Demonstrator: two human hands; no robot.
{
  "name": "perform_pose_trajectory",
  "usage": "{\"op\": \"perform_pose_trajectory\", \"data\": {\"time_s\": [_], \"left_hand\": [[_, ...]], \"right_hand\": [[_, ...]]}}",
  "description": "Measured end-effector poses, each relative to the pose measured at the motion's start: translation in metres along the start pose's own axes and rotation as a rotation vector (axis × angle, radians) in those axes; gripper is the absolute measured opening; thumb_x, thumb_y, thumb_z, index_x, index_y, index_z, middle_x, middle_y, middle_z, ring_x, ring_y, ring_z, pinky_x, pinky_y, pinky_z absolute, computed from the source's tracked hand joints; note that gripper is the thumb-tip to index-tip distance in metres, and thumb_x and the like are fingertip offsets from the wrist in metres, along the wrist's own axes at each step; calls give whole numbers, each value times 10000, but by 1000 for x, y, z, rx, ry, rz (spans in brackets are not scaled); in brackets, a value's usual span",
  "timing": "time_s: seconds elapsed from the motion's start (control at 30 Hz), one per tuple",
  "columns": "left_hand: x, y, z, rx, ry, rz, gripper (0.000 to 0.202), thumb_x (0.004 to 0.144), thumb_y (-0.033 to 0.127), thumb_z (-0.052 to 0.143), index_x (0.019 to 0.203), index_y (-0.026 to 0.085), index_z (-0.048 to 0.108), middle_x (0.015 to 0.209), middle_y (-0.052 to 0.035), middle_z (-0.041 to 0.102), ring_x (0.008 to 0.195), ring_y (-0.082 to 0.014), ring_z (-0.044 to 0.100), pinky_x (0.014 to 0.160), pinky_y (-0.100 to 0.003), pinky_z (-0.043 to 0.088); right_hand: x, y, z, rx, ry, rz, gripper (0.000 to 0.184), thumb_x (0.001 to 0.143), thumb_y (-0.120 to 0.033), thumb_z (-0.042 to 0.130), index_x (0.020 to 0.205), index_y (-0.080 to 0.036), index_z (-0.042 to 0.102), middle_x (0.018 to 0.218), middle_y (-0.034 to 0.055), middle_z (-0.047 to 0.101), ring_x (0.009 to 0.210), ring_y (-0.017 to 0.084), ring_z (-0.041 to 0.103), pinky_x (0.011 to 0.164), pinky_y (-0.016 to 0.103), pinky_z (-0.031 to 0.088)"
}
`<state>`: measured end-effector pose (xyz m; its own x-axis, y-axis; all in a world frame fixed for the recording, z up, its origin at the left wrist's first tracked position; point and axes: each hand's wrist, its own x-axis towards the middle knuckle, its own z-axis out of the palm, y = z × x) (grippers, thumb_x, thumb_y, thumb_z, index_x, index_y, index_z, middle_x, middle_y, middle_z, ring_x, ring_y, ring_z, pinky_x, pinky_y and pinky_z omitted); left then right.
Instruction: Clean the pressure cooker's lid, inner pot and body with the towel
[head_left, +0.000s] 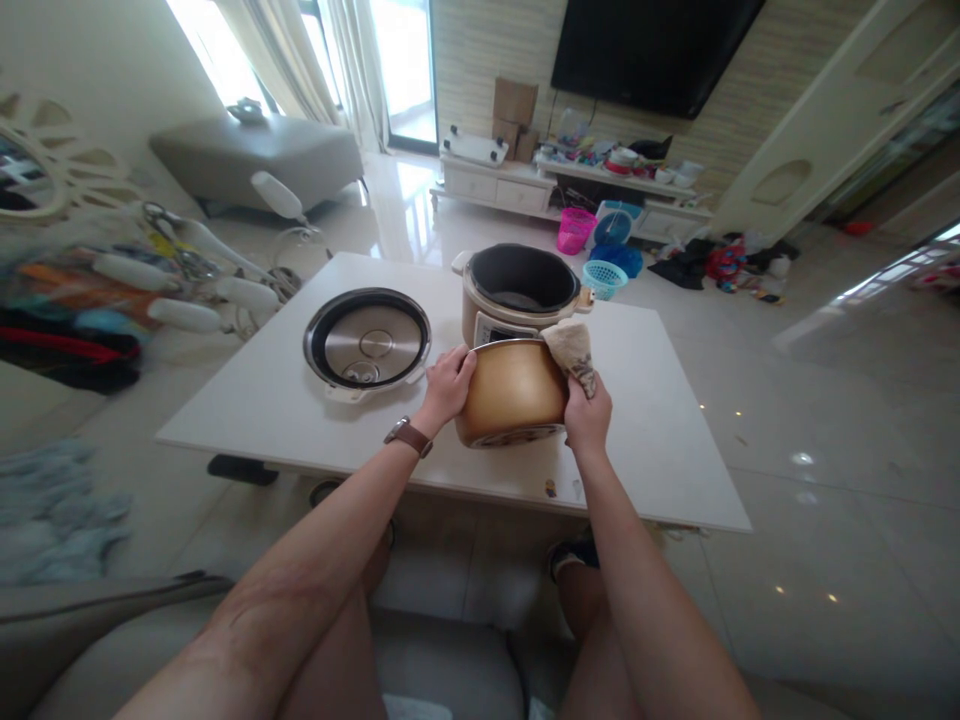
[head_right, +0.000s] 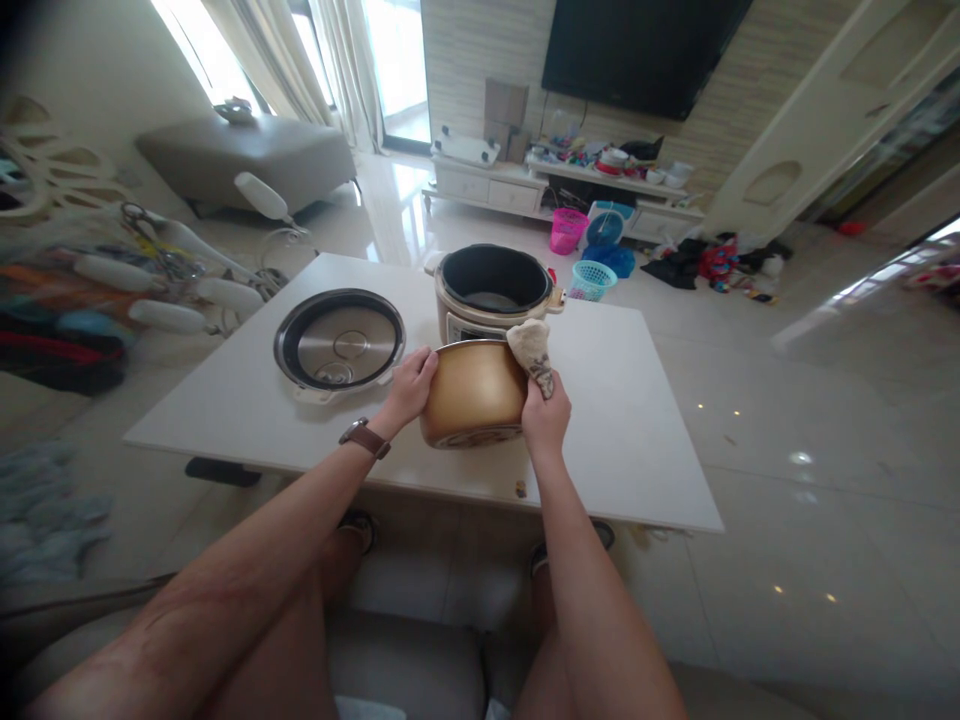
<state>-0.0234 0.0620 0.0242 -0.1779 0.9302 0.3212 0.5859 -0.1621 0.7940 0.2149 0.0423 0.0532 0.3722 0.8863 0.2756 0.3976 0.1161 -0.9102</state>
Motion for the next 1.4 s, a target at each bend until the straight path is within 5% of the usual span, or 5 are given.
{"op": "perform_pose_trajectory", "data": {"time_s": [0.23,0.53,0.73,0.97,1.4], "left_hand": [[2,-5,-4,36,-16,-57,325,1089,353,443,782,249,457,895,-58,640,984,-269,585,858,-364,350],[7,20,-5,-131,-30,40,223,1045,354,512,852,244,523,889,-37,628,898,-230,580,841,-346,414],[7,19,-5,-133,-47,20,269,1051,331,519,803,241,467,843,-40,603,898,-231,566,848,-355,432],[10,10,-7,-131,-82,32,295,1073,336,487,796,250,435,834,-29,559,870,-223,536,849,-357,438],[8,1,-5,-120,-84,38,266,1086,400,479,860,259,474,983,-70,603,1032,-265,574,972,-411,437]], "right_hand": [[7,18,4,72,107,140,373,849,-512,607,914,-170,743,835,40,737,798,218,589,810,348,455],[4,14,4,28,70,107,400,870,-514,580,986,-178,762,924,72,778,875,253,654,825,362,484],[-10,-5,1,-74,-59,-194,388,914,-420,570,1179,-217,768,1178,113,811,1104,304,722,1006,450,537],[-21,-23,-2,-204,-329,-605,480,907,-320,597,1372,-318,716,1501,41,690,1486,300,570,1234,535,428],[-9,-9,4,15,-125,-279,406,914,-400,617,1258,-236,758,1313,100,778,1275,321,686,1152,519,497]]}}
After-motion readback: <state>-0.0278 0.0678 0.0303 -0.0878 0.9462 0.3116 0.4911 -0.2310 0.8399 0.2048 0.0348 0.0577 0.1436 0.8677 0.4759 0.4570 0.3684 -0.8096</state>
